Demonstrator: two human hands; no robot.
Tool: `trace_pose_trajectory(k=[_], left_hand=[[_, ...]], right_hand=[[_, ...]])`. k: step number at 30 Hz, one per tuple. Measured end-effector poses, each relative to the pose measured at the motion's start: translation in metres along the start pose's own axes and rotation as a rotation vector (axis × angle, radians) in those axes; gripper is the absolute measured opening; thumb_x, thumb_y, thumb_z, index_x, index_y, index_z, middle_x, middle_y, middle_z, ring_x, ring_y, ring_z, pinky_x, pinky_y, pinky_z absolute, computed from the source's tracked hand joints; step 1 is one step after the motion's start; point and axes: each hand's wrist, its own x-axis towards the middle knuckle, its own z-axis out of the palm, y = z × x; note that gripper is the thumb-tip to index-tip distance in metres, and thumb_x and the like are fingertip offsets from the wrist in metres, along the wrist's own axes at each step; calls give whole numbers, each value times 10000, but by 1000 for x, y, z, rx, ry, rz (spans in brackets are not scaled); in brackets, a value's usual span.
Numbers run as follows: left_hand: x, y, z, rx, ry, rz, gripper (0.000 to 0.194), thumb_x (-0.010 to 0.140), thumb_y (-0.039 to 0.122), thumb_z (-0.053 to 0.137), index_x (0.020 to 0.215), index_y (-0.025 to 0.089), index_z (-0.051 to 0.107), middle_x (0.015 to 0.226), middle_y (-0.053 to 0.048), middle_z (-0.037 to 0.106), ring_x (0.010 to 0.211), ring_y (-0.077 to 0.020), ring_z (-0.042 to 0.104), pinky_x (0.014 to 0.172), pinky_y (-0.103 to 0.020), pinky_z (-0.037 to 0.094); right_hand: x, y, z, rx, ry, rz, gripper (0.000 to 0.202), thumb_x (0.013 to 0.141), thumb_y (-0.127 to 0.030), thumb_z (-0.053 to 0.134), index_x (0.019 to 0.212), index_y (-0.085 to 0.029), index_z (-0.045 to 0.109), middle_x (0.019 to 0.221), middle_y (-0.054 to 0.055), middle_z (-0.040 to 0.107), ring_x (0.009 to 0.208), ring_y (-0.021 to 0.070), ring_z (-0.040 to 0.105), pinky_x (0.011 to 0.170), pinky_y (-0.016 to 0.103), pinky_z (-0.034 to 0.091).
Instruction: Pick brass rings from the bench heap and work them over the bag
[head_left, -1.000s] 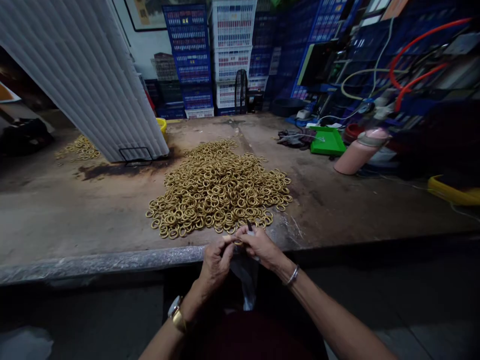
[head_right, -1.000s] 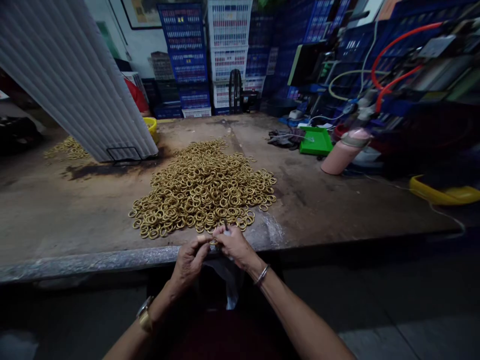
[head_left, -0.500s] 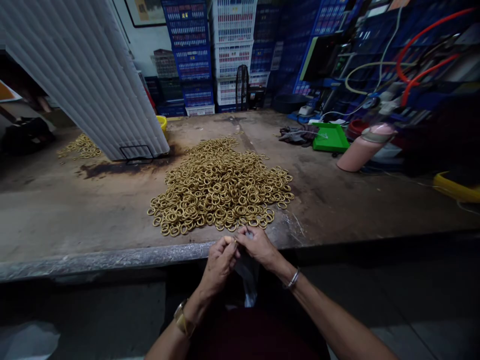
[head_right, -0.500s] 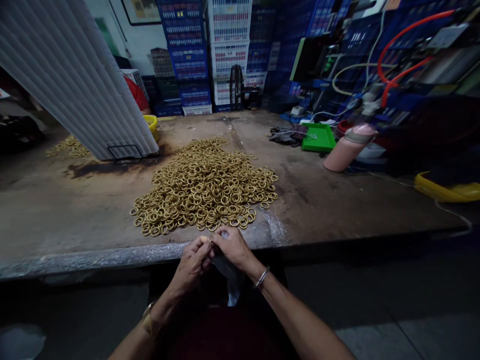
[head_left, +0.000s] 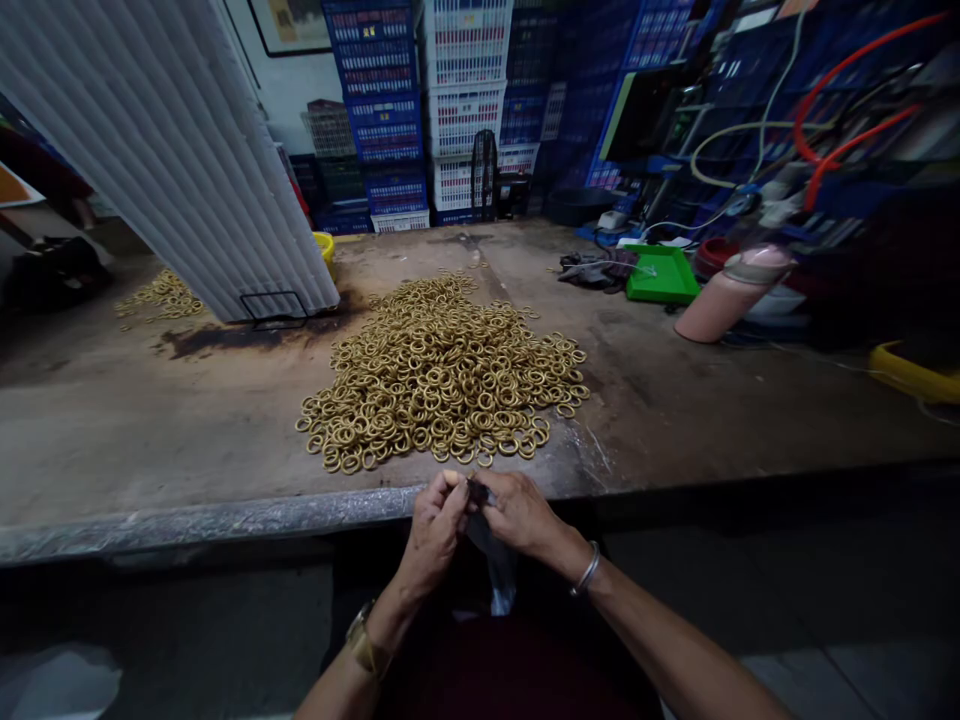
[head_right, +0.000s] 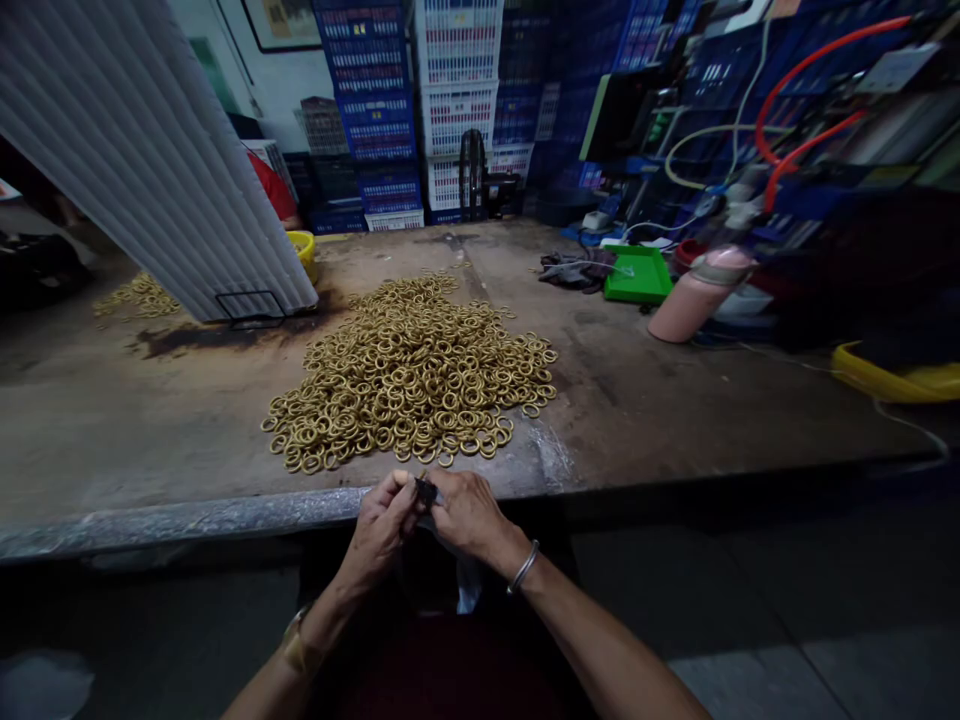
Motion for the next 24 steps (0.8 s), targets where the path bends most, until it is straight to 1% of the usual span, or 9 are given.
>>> trace_pose_trajectory(k=[3,6,9,11,14,16,18,20,24], left_hand=[[1,-1,-1,52,16,25,300,784,447,498,691,163,478,516,70,364,418,-45,256,409,-178,212],[0,-2,-3,101,25,65,295,783,440,503,684,162,483,543,58,400,436,-50,284,421,-183,229],[-7,2,-2,115,8,67,308,782,440,508,658,159,479,541,52,414,441,-50,307,420,-181,233],[-13,7,-1,63,-39,11,301,778,437,518,671,158,485,524,55,414,425,-44,299,405,-175,217],[-19,13,3,-110,-93,-104,278,756,432,553,715,165,484,562,46,476,396,-29,276,382,-168,187],[-18,13,4,-220,-83,-160,285,750,438,557,714,166,481,584,40,495,391,-24,272,375,-163,184],[-14,10,3,-280,-62,-183,300,752,446,550,705,156,493,574,39,479,401,-26,289,374,-156,191],[-10,6,2,-308,-42,-178,302,753,441,549,712,145,509,605,25,496,416,-28,319,369,-155,202],[-8,4,0,-349,-31,-154,254,763,388,547,718,145,484,714,-7,559,406,-23,352,356,-160,229]], right_hand=[[1,-3,0,-75,-28,14,157,700,-125,439,780,-181,562,686,30,620,618,131,522,562,226,261],[2,-5,-1,-97,-70,20,160,714,-135,433,792,-179,565,699,33,625,624,131,524,560,227,254],[4,0,-3,-111,-96,45,169,738,-159,430,817,-185,577,716,35,631,649,136,536,558,225,260],[6,7,-6,-147,-61,97,187,756,-173,426,859,-188,581,744,40,638,674,142,547,568,226,270],[9,18,-12,-204,52,184,195,784,-193,420,898,-182,577,777,51,641,700,150,559,590,230,289],[12,22,-16,-227,141,209,201,805,-218,415,931,-180,567,787,52,641,711,155,565,608,233,302],[16,23,-20,-255,210,224,211,818,-247,418,967,-186,555,805,53,643,725,164,572,619,240,311],[19,22,-21,-284,231,226,208,822,-272,429,974,-198,552,835,54,645,752,173,577,622,245,314],[25,18,-16,-327,177,222,181,817,-280,452,948,-219,561,887,56,645,800,180,577,629,252,313]])
